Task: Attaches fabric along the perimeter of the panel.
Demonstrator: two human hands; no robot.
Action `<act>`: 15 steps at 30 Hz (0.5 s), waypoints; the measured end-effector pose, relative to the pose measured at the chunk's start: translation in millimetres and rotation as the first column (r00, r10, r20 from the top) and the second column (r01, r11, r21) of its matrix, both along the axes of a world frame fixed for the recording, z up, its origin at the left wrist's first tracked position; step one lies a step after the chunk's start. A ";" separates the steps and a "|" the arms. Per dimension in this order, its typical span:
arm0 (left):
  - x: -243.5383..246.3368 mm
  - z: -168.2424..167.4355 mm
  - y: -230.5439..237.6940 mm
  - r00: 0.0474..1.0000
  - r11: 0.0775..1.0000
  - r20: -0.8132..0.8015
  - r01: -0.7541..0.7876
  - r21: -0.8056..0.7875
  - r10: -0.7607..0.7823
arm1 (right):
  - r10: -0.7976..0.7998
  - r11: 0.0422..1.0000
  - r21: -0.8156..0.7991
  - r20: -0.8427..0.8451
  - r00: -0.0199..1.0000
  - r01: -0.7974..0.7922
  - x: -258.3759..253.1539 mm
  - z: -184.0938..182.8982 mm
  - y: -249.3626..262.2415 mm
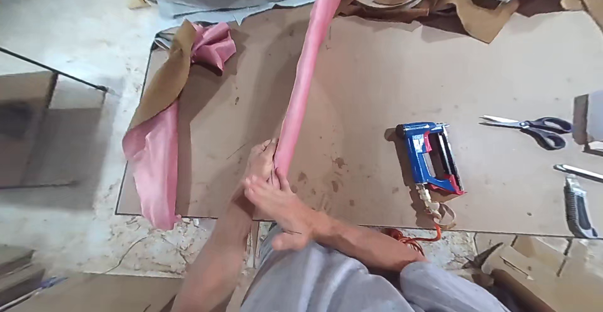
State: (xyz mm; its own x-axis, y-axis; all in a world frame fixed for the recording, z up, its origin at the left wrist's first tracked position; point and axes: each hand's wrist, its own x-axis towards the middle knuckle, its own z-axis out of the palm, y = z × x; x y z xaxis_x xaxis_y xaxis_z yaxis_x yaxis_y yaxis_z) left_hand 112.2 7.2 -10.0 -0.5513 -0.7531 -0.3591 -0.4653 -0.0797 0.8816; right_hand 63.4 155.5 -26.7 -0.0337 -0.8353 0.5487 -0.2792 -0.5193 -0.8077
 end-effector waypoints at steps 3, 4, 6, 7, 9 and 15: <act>-6.9 4.8 9.6 0.943 0.938 0.298 0.229 -0.262 -0.147 | -0.400 0.906 0.107 -0.098 0.911 0.409 -75.0 -7.1 48.7; -9.8 -1.1 15.6 0.904 0.898 0.390 0.308 -0.315 -0.174 | -0.591 0.724 0.207 -0.304 0.747 0.658 -113.2 -15.4 70.0; -11.8 -26.2 34.0 0.836 0.833 0.500 0.431 -0.346 -0.224 | -0.535 0.232 0.367 -0.725 0.434 0.901 -176.8 -35.1 110.3; -12.3 -42.1 40.6 0.807 0.804 0.534 0.481 -0.349 -0.252 | -0.464 0.054 0.387 -0.807 0.366 0.921 -198.9 -50.3 127.1; -9.7 -72.5 49.9 0.757 0.764 0.577 0.557 -0.325 -0.306 | -0.378 -0.141 0.409 -0.864 0.333 0.902 -221.9 -74.7 151.9; 2.4 -105.4 52.0 0.837 0.765 0.459 0.498 -0.408 -0.299 | -0.282 -0.260 0.493 -0.861 0.423 0.830 -254.3 -55.1 139.3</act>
